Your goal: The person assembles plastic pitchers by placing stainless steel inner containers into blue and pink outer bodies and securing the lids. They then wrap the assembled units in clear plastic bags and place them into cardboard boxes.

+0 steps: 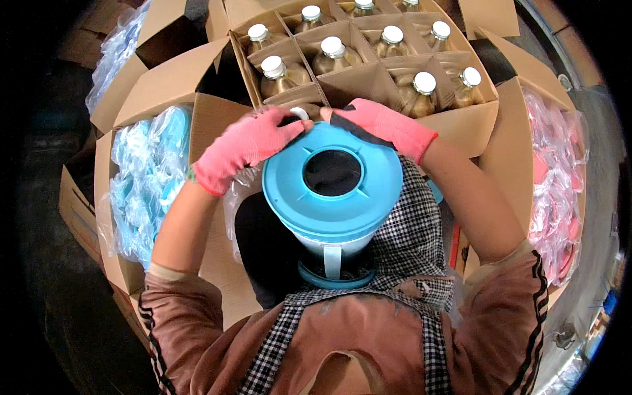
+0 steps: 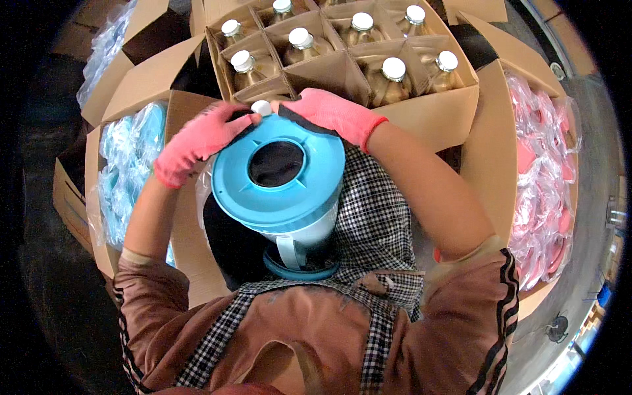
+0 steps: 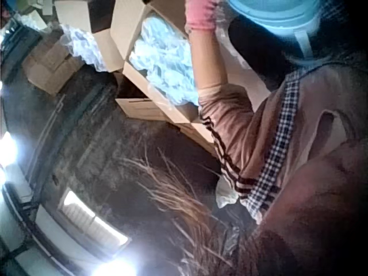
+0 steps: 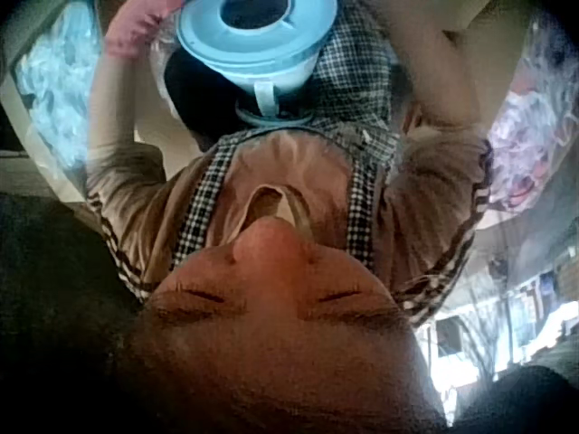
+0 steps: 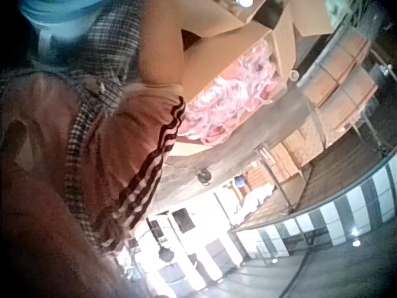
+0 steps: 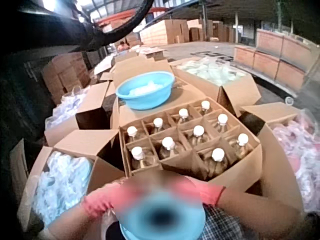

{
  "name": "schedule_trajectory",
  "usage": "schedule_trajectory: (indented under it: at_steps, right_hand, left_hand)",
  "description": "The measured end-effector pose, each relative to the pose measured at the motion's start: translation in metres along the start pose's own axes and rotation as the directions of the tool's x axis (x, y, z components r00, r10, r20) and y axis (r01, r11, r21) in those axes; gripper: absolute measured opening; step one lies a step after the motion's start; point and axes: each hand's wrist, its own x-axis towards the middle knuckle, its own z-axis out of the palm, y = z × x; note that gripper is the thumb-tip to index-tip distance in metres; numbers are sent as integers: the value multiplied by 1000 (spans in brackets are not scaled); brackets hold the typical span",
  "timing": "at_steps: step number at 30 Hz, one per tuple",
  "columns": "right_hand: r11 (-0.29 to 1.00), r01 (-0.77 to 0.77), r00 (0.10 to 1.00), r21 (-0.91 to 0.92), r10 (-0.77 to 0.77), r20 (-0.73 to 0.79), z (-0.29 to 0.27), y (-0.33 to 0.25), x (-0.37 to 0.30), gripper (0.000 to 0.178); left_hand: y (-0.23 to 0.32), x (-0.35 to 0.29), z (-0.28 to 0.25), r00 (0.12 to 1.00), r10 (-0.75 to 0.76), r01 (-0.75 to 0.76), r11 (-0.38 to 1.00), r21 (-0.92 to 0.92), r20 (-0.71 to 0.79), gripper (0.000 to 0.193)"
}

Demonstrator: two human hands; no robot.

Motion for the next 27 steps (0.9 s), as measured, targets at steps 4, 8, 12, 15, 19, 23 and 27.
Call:
schedule_trajectory:
  at_steps: [4,8,12,15,19,23,27]
  right_hand:
    - [759,277,961,590,-214,-176,14,38,3,33]
    - [150,11,995,989,-102,4,22,19,-10,31]
    - [142,102,985,985,-152,-80,27,21,-25,34]
    - [188,172,981,967,-121,-151,33,31,-23,37]
    - [170,127,986,977,-126,-107,30,24,-29,36]
    - [-3,210,954,978,-220,-205,36,37,-30,39]
    - [43,381,914,924,-170,-369,58,39,-29,38]
  left_hand:
    - [58,-31,-7,888,453,-459,863,211,80,36]
    - [64,-36,8,897,418,-437,785,440,144,33]
    - [70,-36,24,908,410,-390,743,543,91,31]
    - [78,-30,24,954,276,-291,760,581,117,33]
    - [68,-37,14,936,348,-298,865,404,-55,43]
    - [72,-82,26,757,623,-525,760,383,-199,52]
    - [52,-89,61,694,499,-451,863,228,-519,32]
